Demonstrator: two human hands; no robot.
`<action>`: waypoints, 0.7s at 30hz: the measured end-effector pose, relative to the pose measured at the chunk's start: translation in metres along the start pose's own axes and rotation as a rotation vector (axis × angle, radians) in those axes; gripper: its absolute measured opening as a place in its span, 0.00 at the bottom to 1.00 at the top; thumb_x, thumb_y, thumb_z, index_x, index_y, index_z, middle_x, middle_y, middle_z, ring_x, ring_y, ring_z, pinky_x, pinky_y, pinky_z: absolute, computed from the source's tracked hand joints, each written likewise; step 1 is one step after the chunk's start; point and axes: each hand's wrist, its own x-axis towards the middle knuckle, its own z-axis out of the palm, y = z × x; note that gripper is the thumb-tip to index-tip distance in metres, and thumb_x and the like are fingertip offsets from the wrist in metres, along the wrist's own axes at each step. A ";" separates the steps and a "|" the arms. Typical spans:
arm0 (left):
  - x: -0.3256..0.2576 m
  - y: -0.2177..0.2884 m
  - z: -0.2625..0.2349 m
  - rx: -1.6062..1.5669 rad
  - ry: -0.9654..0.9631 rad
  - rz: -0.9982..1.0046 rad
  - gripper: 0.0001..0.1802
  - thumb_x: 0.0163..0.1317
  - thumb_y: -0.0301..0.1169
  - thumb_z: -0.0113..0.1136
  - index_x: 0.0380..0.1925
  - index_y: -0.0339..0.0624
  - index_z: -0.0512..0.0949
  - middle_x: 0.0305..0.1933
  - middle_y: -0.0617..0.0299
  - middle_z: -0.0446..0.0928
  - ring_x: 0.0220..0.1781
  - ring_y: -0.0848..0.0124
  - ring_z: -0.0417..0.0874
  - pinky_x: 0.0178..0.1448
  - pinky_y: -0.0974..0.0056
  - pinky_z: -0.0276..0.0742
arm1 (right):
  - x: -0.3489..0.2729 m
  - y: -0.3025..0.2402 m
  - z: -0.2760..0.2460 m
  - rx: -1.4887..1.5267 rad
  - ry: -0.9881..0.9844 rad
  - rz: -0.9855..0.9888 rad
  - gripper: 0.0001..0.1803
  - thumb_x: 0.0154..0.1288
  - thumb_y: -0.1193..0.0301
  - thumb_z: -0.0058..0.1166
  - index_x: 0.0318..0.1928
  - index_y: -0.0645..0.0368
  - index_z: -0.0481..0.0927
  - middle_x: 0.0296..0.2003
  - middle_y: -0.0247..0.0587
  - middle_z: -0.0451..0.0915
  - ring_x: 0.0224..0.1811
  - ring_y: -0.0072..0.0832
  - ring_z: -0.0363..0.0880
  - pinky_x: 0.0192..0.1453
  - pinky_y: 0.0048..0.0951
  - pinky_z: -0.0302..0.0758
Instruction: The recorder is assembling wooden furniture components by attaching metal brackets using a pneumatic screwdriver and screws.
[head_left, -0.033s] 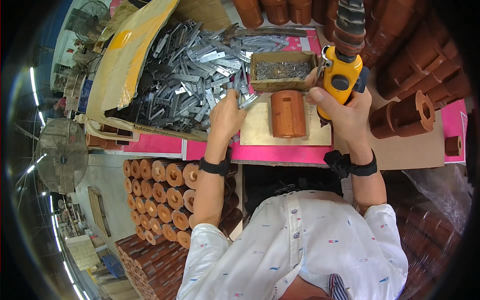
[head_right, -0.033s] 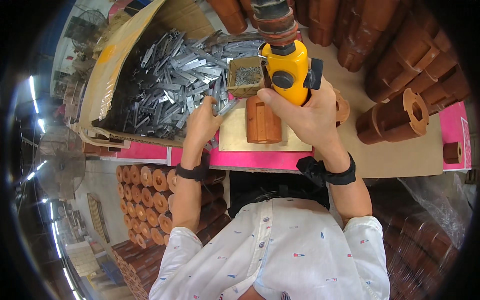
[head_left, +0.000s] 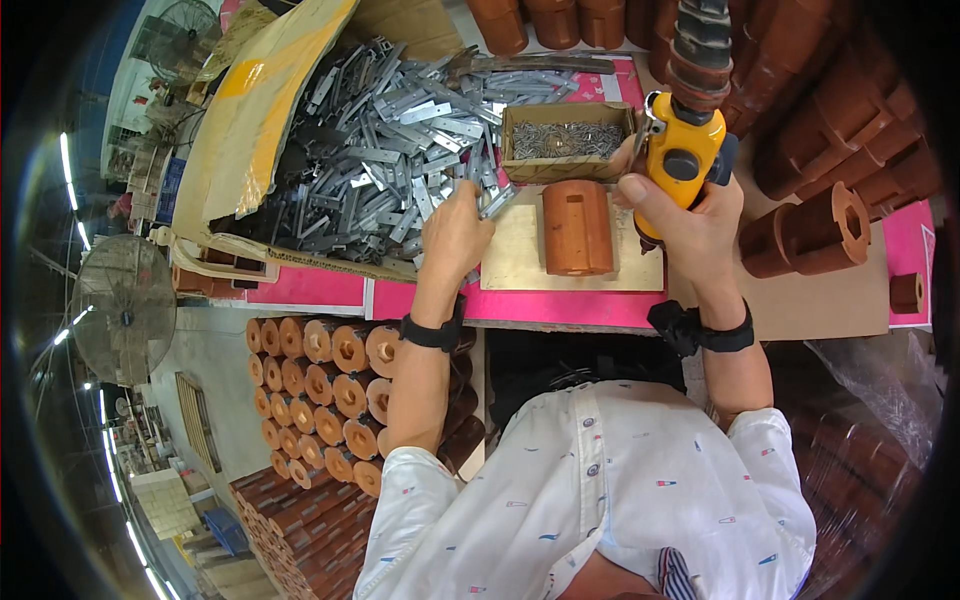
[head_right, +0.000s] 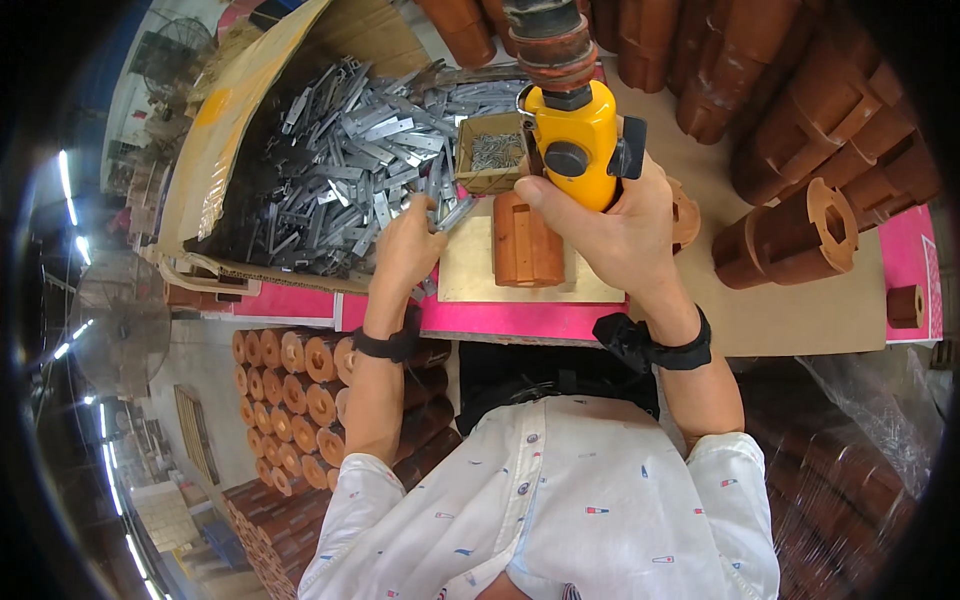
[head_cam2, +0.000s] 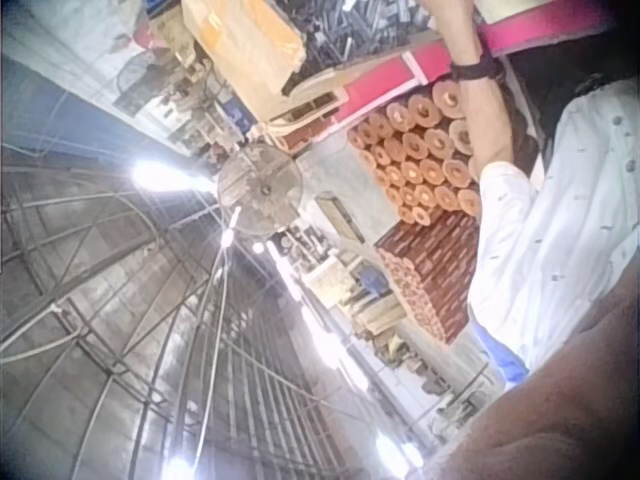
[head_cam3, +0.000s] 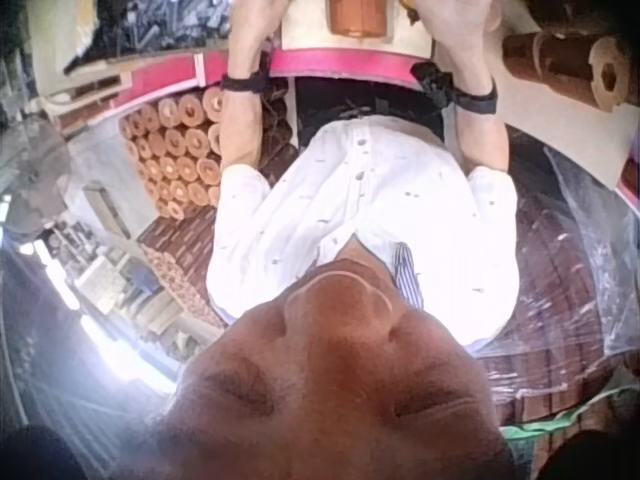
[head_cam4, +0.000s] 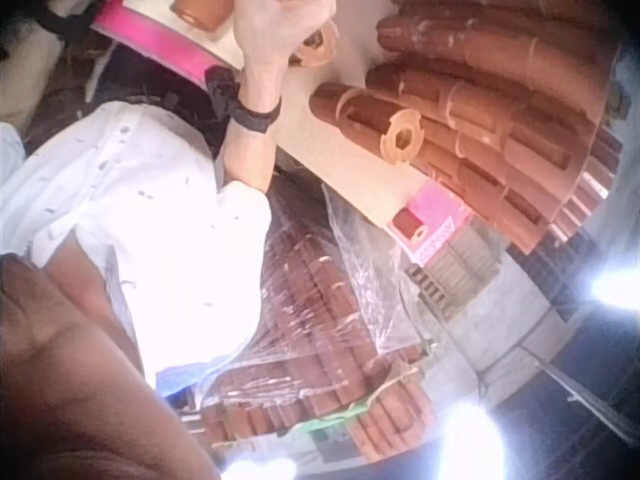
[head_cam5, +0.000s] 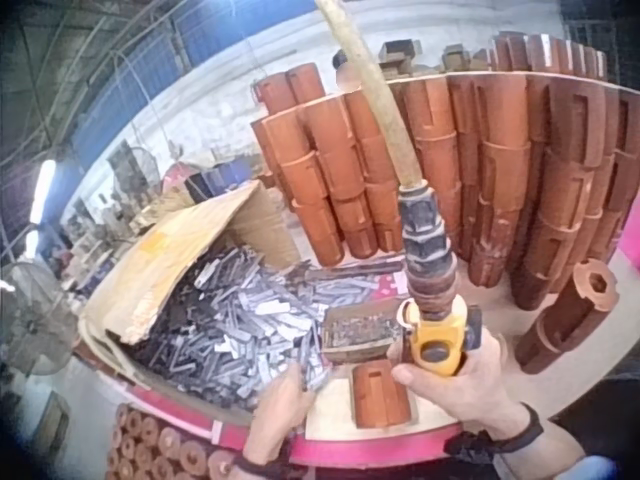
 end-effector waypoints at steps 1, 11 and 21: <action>-0.002 -0.002 0.002 -0.001 0.000 -0.002 0.17 0.48 0.29 0.58 0.40 0.38 0.77 0.33 0.46 0.80 0.39 0.47 0.81 0.43 0.50 0.74 | 0.000 -0.001 0.001 0.017 -0.009 0.005 0.16 0.55 0.72 0.67 0.43 0.64 0.78 0.35 0.33 0.81 0.35 0.18 0.78 0.43 0.20 0.76; 0.000 0.001 0.014 0.041 0.019 0.198 0.13 0.49 0.28 0.58 0.35 0.34 0.77 0.32 0.44 0.78 0.37 0.47 0.79 0.44 0.51 0.73 | 0.000 -0.001 0.004 0.047 0.012 -0.014 0.16 0.56 0.73 0.67 0.43 0.64 0.78 0.35 0.33 0.82 0.35 0.18 0.79 0.42 0.20 0.76; -0.047 0.062 -0.035 -0.489 -0.066 0.178 0.18 0.55 0.30 0.56 0.46 0.36 0.72 0.40 0.44 0.75 0.40 0.47 0.78 0.46 0.50 0.73 | 0.001 0.001 0.007 0.019 0.013 0.013 0.15 0.57 0.73 0.66 0.43 0.65 0.78 0.35 0.34 0.82 0.35 0.18 0.79 0.42 0.20 0.76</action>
